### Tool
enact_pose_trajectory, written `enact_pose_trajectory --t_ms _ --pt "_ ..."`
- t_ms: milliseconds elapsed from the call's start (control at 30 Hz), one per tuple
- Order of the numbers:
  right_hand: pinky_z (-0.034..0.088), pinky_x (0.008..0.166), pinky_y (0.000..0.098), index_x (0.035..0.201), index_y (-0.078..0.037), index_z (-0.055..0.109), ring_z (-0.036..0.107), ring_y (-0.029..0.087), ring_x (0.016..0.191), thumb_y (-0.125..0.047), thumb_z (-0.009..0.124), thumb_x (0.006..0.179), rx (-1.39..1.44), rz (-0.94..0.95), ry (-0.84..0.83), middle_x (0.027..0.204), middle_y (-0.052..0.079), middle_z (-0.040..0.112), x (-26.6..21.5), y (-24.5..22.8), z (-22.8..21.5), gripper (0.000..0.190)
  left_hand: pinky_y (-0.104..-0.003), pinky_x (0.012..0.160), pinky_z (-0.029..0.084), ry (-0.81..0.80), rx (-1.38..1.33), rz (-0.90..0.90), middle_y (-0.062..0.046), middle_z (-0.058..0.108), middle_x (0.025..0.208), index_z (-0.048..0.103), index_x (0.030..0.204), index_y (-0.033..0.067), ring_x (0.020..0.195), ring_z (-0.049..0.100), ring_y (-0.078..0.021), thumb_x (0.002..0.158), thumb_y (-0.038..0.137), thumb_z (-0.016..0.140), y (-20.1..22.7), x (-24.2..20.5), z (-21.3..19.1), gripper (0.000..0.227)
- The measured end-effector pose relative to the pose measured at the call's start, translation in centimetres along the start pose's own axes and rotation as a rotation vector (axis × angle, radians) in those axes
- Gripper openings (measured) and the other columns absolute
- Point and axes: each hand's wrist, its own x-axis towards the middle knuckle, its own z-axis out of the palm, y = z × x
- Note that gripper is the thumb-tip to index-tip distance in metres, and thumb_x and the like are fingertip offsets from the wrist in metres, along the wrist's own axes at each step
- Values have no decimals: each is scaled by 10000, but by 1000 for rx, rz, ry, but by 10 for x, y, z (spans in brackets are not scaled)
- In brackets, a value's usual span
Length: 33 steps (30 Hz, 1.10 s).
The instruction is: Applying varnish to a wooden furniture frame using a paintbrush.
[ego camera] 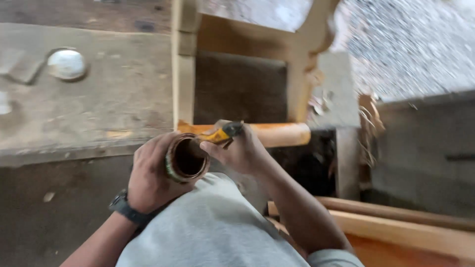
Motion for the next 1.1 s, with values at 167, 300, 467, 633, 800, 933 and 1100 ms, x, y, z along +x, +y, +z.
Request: enact_pose_trajectory --t_ms 167,300,467,633,800,933,1100 --pt "702 589 354 1221 -75 895 825 207 762 -182 1026 975 310 -45 -120 930 152 846 -9 40 -11 299 -525 1280 536 -176 90 -124 -69 804 1536 733 1688 213 1491 738 -307 408 476 1133 -16 -29 12 1366" --pt "688 533 361 1138 10 905 797 211 648 -198 1026 967 256 -27 -143 882 193 857 -17 45 -36 295 -539 1274 503 -245 137 -120 -64 777 1561 701 1718 231 1484 731 -322 371 445 1117 -7 -24 4 1425" --pt "733 594 384 1198 34 906 837 227 703 -199 1015 981 233 48 -164 950 243 875 -37 63 -42 336 -537 1272 495 -250 86 -203 -49 765 1568 681 1721 244 1490 725 -318 449 465 1107 -7 -30 10 1360" --pt "728 833 527 1265 -5 874 877 391 954 -162 959 1035 111 -196 -191 1119 275 871 -28 -4 -55 291 -524 1269 500 -218 69 -232 -49 773 1545 690 1714 243 1493 732 -306 490 469 1089 -10 -29 8 1307" --pt "710 797 633 1188 48 882 874 546 890 -124 931 1064 2 -333 -227 1040 334 870 -25 3 -52 218 -527 1260 521 -186 62 -190 -50 790 1522 723 1687 238 1460 761 -312 468 413 1068 -11 -19 3 1279" --pt "789 803 499 1247 6 862 896 365 938 -160 918 1125 249 20 63 1088 206 856 -7 101 -50 214 -594 1202 618 -46 -117 -106 -190 850 1417 803 1529 101 1335 818 -479 530 281 1108 -19 -8 -13 1059" --pt "799 722 649 1312 189 758 911 478 923 -138 971 1077 529 546 357 1171 386 837 3 209 -35 456 -666 1194 623 -16 -170 -173 -283 833 1449 755 1555 13 1337 803 -562 505 217 1114 -38 -15 -36 1128"
